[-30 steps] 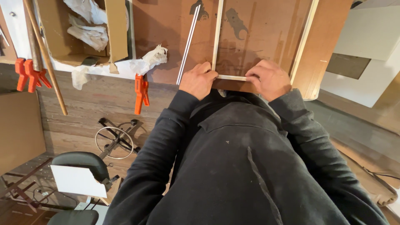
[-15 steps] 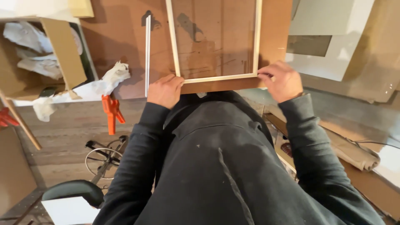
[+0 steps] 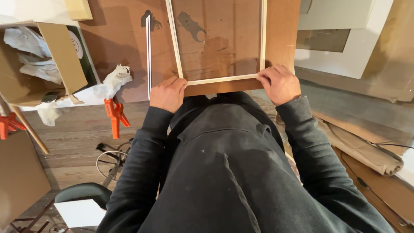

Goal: Assembling a picture frame by placing thin wooden strips or spacers onto a piece of glass within the frame.

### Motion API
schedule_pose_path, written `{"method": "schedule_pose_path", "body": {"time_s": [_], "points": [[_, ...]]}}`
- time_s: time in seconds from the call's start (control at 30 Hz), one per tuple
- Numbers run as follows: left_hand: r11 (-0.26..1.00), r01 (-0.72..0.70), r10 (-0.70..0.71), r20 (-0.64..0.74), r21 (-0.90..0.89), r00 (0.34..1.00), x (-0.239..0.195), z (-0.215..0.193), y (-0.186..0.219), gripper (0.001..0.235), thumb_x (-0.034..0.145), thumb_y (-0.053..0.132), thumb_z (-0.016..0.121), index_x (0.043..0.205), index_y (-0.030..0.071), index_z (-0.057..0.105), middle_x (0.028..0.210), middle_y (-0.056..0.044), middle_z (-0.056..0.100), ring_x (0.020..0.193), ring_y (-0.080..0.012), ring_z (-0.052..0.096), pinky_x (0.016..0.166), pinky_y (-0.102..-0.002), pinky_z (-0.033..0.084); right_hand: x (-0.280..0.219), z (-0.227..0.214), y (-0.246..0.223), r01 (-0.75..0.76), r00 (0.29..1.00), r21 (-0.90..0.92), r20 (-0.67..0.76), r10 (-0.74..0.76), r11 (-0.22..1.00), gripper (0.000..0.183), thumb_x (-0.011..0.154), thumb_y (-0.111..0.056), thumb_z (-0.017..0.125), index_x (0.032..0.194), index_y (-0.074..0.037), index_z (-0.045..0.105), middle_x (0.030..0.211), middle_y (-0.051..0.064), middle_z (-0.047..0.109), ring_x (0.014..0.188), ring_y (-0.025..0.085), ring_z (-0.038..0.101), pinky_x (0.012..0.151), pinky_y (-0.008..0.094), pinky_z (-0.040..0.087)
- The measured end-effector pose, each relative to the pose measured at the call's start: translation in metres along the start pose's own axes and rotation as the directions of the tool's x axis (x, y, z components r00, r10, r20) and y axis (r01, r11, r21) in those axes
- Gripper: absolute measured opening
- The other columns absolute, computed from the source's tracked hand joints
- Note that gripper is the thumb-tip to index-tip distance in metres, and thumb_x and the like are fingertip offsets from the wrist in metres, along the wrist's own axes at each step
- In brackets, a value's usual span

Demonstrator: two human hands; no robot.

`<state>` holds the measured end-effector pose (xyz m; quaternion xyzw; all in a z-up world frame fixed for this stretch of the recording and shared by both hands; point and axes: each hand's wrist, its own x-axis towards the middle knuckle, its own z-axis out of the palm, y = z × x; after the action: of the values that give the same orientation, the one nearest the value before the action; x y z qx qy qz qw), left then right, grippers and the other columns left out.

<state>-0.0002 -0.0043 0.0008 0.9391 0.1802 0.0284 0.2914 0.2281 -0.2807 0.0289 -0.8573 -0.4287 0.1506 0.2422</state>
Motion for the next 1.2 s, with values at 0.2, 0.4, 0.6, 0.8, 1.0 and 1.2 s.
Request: {"method": "schedule_pose_path", "body": {"time_s": [0.2, 0.4, 0.6, 0.8, 1.0, 1.2], "points": [[1.000, 0.017, -0.017, -0.013, 0.010, 1.000, -0.001, 0.001, 0.001, 0.004, 0.093, 0.016, 0.071, 0.091, 0.014, 0.068, 0.085, -0.005, 0.065, 0.078, -0.0307, 0.067, 0.062, -0.044, 0.051, 0.004, -0.002, 0.000, -0.059, 0.998, 0.086, 0.025, 0.057, 0.995, 0.012, 0.092, -0.010, 0.079, 0.095, -0.005, 0.069, 0.089, 0.010, 0.066, 0.079, 0.028, 0.066, 0.070, 0.039, 0.053], [1.000, 0.026, -0.025, -0.010, 0.006, 1.000, -0.003, 0.003, 0.001, 0.003, 0.093, 0.016, 0.071, 0.093, 0.014, 0.068, 0.085, -0.004, 0.065, 0.077, -0.0315, 0.066, 0.061, -0.045, 0.051, 0.004, -0.002, 0.009, -0.131, 0.991, 0.144, 0.002, 0.132, 0.981, 0.012, 0.093, -0.007, 0.080, 0.096, -0.004, 0.068, 0.090, 0.010, 0.067, 0.076, 0.025, 0.068, 0.067, 0.036, 0.055], [1.000, 0.023, -0.023, -0.006, 0.005, 1.000, -0.005, 0.006, 0.000, 0.003, 0.093, 0.015, 0.070, 0.094, 0.014, 0.067, 0.086, -0.006, 0.064, 0.078, -0.0318, 0.067, 0.063, -0.045, 0.052, 0.005, -0.004, 0.006, -0.123, 0.992, 0.126, 0.017, 0.122, 0.984, 0.012, 0.093, -0.007, 0.080, 0.096, -0.004, 0.069, 0.091, 0.011, 0.067, 0.076, 0.026, 0.068, 0.068, 0.036, 0.054], [1.000, 0.016, -0.016, -0.012, 0.001, 1.000, -0.008, 0.008, -0.002, 0.004, 0.093, 0.015, 0.070, 0.095, 0.014, 0.067, 0.086, -0.006, 0.064, 0.078, -0.0317, 0.067, 0.064, -0.045, 0.052, 0.006, -0.008, -0.002, -0.061, 0.996, 0.113, 0.068, 0.053, 0.992, 0.009, 0.093, -0.009, 0.079, 0.096, -0.005, 0.072, 0.092, 0.011, 0.066, 0.079, 0.028, 0.068, 0.070, 0.038, 0.054], [1.000, -0.011, 0.011, -0.030, 0.004, 0.999, -0.009, 0.010, -0.004, 0.005, 0.095, 0.015, 0.069, 0.096, 0.013, 0.066, 0.087, -0.006, 0.064, 0.079, -0.0310, 0.067, 0.064, -0.045, 0.052, 0.009, -0.006, 0.002, -0.055, 0.993, 0.067, 0.109, 0.047, 0.996, 0.008, 0.094, -0.012, 0.077, 0.095, -0.006, 0.072, 0.092, 0.012, 0.065, 0.081, 0.032, 0.066, 0.071, 0.041, 0.053], [1.000, -0.006, 0.006, -0.032, 0.007, 0.999, -0.010, 0.011, -0.004, 0.005, 0.095, 0.015, 0.069, 0.095, 0.013, 0.065, 0.087, -0.006, 0.063, 0.079, -0.0306, 0.067, 0.064, -0.044, 0.052, 0.011, -0.007, 0.000, -0.070, 0.988, 0.066, 0.141, 0.060, 0.995, 0.008, 0.095, -0.012, 0.076, 0.095, -0.006, 0.072, 0.092, 0.012, 0.064, 0.080, 0.032, 0.065, 0.071, 0.042, 0.052]]}}
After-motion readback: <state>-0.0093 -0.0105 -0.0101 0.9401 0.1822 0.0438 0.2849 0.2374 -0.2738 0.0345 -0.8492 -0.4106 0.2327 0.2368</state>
